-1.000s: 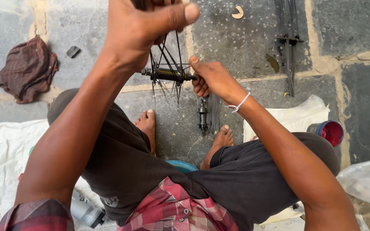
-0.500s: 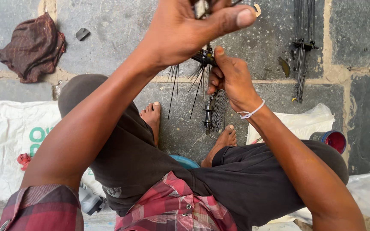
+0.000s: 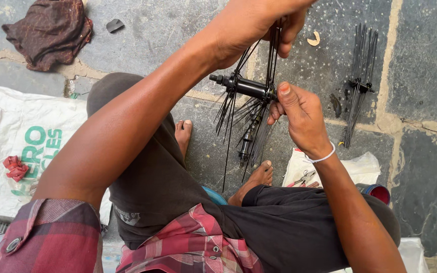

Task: The person sits on the ground and assembles a bicycle wheel by inserting spokes into the hub. They pick up individual spokes, thread them through the hub flanges, and arrange them in a radial pattern. The person handles the spokes and hub by hand, organizing the components on the floor.

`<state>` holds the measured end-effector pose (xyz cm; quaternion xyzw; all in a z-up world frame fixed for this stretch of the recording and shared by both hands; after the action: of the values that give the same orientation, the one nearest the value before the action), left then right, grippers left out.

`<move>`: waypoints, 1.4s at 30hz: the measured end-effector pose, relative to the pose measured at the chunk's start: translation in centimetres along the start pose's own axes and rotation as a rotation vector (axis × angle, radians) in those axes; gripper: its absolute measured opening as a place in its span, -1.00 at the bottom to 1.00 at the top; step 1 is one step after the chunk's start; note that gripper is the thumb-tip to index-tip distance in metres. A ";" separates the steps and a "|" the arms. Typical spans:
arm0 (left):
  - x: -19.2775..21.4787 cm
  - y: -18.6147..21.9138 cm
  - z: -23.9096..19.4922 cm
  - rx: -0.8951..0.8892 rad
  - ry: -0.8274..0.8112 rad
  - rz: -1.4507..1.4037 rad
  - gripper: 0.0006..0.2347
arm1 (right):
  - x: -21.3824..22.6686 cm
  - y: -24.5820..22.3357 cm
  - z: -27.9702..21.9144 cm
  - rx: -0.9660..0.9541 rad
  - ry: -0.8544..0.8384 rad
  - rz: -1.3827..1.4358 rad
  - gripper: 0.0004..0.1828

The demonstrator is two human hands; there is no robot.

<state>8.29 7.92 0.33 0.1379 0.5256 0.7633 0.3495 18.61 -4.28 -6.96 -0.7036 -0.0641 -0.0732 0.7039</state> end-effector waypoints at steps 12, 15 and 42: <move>-0.2 4.4 -3.2 -0.018 -0.074 -0.196 -0.50 | -0.3 2.4 0.7 -0.132 -0.032 -0.067 -0.59; -0.6 5.0 -3.2 -0.029 -0.097 -0.205 -0.49 | 1.1 1.5 0.9 -0.007 0.104 -0.447 -0.81; 0.0 2.7 -2.2 -0.044 0.136 0.170 -0.68 | 5.8 -4.0 1.2 0.063 0.287 -0.009 -0.79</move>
<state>6.00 5.77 1.83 0.1224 0.5176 0.8090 0.2500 23.49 -3.11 -1.91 -0.6633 0.0319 -0.1742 0.7271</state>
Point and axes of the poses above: each hand's wrist, its own z-axis towards the middle knuckle, its own x-axis out of the back of the hand, y = z × x, the point moved 9 cm from there along z, towards the middle knuckle, and after that the axes turned 8 degrees about y, right-handed, at the moved point
